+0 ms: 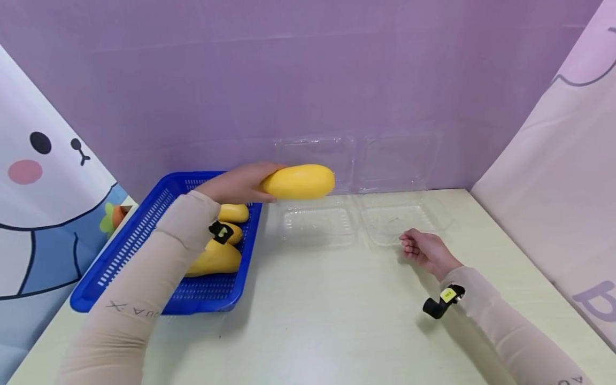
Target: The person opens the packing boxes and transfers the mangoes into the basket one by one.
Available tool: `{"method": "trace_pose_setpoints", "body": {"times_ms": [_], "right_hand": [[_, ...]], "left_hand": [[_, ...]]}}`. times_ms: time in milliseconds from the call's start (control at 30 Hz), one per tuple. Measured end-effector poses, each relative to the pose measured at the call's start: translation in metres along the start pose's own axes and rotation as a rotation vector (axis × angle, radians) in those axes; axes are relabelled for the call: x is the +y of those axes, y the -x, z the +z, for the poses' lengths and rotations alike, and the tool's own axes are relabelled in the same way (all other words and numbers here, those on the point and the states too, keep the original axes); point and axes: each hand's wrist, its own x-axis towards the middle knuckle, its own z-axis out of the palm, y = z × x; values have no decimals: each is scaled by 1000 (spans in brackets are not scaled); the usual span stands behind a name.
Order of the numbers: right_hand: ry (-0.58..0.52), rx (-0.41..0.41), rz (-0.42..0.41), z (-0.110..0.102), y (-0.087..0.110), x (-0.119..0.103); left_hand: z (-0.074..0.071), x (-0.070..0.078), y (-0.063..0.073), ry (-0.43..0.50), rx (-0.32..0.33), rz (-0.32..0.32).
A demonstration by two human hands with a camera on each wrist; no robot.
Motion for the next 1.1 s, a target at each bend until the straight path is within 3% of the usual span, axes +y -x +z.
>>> {"method": "trace_pose_setpoints", "body": {"times_ms": [467, 667, 967, 1100], "right_hand": [[3, 0, -4, -3, 2, 1], [3, 4, 2, -4, 2, 2], [14, -2, -6, -2, 0, 3], [9, -4, -6, -2, 0, 3]], "left_hand": [[-17, -53, 49, 75, -2, -76], [-20, -72, 73, 62, -58, -190], [-15, -111, 102, 46, -96, -316], [-7, -125, 109, 60, -95, -319]]}}
